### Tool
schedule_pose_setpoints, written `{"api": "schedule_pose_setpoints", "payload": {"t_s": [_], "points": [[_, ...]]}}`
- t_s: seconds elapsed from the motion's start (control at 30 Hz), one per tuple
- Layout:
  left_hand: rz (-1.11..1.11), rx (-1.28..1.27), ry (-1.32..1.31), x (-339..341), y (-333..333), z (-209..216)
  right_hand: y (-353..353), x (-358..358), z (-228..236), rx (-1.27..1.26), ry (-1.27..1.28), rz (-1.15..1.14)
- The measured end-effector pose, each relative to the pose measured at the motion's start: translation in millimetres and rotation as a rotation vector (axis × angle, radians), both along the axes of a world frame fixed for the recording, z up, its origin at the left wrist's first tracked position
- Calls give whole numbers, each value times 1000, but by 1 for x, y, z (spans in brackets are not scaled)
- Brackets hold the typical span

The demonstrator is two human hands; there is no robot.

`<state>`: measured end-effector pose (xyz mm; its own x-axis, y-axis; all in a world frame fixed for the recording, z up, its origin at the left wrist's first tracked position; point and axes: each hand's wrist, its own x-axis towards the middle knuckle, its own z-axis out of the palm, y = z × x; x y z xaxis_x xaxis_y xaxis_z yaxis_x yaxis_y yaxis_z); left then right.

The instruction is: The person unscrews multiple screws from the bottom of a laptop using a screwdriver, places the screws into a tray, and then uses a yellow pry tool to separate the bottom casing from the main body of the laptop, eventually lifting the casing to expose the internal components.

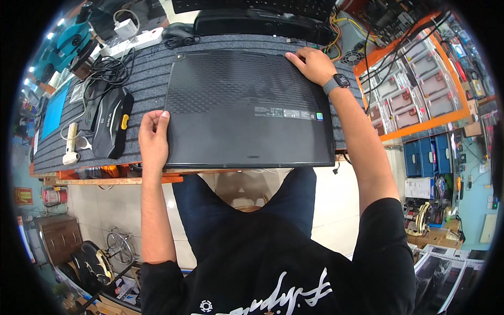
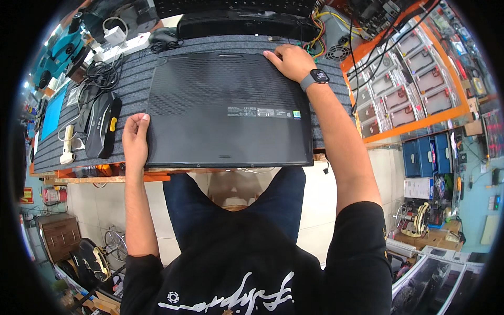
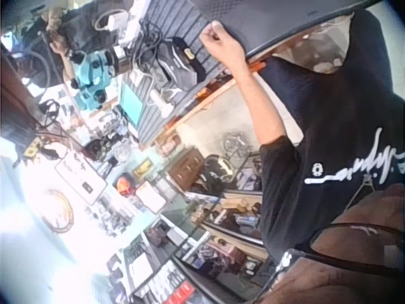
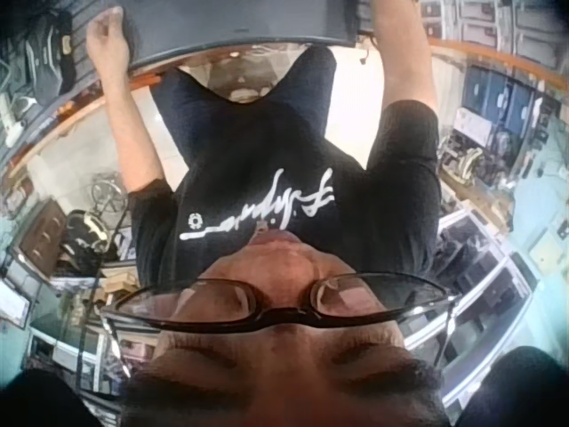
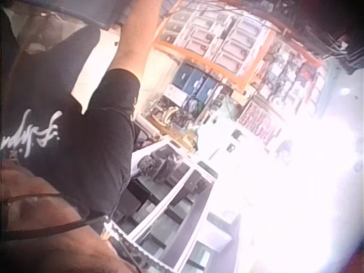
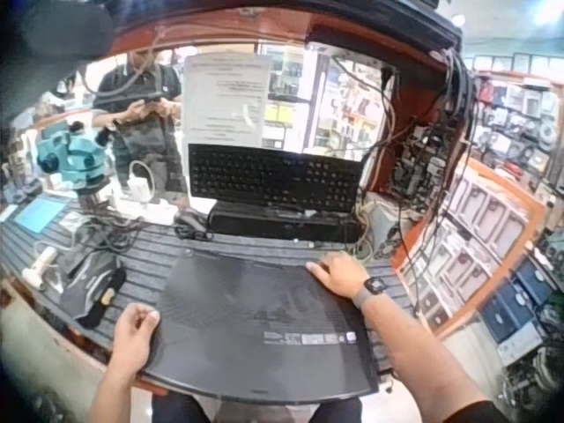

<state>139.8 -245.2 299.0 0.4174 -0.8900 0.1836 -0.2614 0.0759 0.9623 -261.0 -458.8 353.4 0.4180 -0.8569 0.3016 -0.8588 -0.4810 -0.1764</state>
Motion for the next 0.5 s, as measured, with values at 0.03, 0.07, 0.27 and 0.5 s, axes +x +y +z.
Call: {"api": "schedule_pose_setpoints", "payload": {"t_s": [0.03, 0.07, 0.27, 0.5], "points": [[6, 26, -11, 0, 0, 2, 1, 0, -4, 2, -39, -30], [-1, 38, -12, -1, -1, 3, 0, -2, -7, 19, -54, -48], [-12, 49, -37, 2, -3, 0, -10, -6, -13, 43, -135, -58], [-18, 59, -24, 7, -4, -4, -15, -3, -11, 123, -90, -58]]}}
